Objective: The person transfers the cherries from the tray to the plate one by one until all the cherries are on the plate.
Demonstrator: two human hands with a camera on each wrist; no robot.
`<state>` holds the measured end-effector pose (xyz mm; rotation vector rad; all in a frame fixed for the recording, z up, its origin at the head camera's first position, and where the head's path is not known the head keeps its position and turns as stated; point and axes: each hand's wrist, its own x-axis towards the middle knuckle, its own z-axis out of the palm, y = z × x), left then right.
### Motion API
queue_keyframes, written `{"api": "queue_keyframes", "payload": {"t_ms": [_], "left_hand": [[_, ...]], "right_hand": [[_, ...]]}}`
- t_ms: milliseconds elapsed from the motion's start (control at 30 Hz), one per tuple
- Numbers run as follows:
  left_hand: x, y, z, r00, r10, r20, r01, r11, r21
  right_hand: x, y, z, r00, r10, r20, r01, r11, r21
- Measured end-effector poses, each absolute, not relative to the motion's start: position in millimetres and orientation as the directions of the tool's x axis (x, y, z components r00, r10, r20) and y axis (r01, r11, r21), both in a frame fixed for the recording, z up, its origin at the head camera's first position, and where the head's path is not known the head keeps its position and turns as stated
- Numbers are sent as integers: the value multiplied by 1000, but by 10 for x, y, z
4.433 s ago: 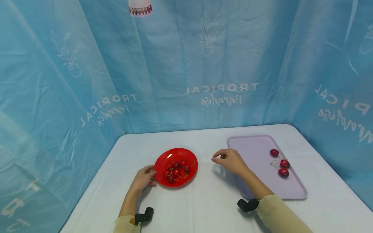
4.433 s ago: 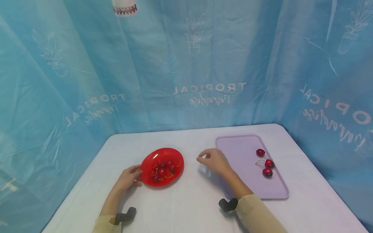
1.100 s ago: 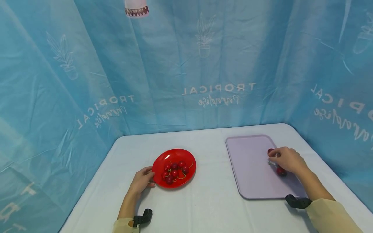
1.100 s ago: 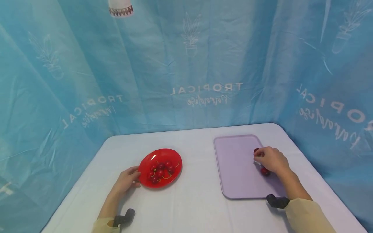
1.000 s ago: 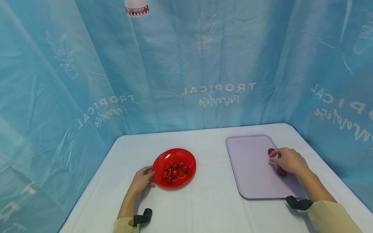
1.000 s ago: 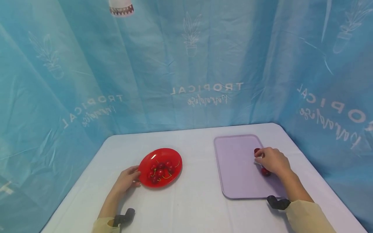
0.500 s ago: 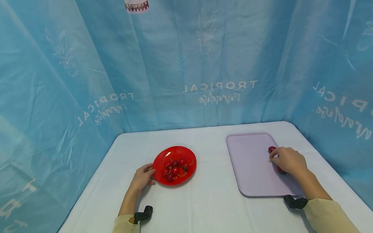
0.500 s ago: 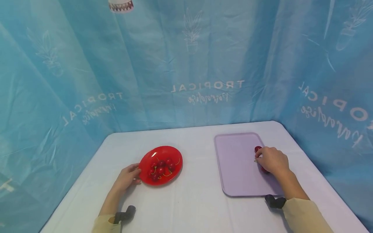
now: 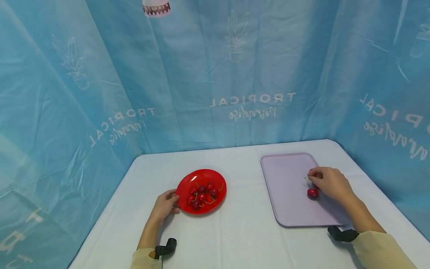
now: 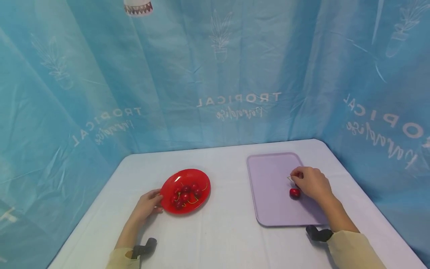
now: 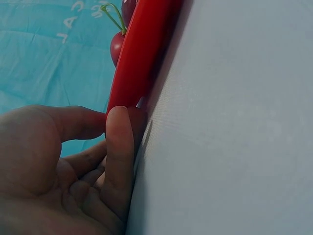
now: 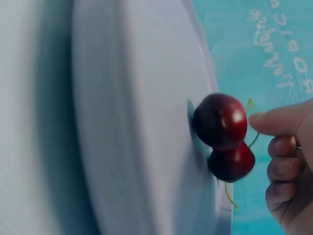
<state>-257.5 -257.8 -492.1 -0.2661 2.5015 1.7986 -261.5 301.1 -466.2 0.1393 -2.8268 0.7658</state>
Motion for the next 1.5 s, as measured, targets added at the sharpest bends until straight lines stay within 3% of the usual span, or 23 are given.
{"api": "queue_keyframes", "payload": {"t_ms": [267,633,1500], "left_hand": [[-2586,-2586,-4956,-983,-118,-139,-170,309,936],[-2557,-2570,-4951,-982,-114,-148,-177,315,932],[-2588,-2619,-4967,-987,-101,-122,-148,311,939]], "right_hand": [[-2605,2969,-4640,-962,-9,272,-178,777,-604],[-2621,2891,-4739,-978,16,210,-141,690,-709],[-2722,2457,-4828,-969,51,242,-160,614,-773]]}}
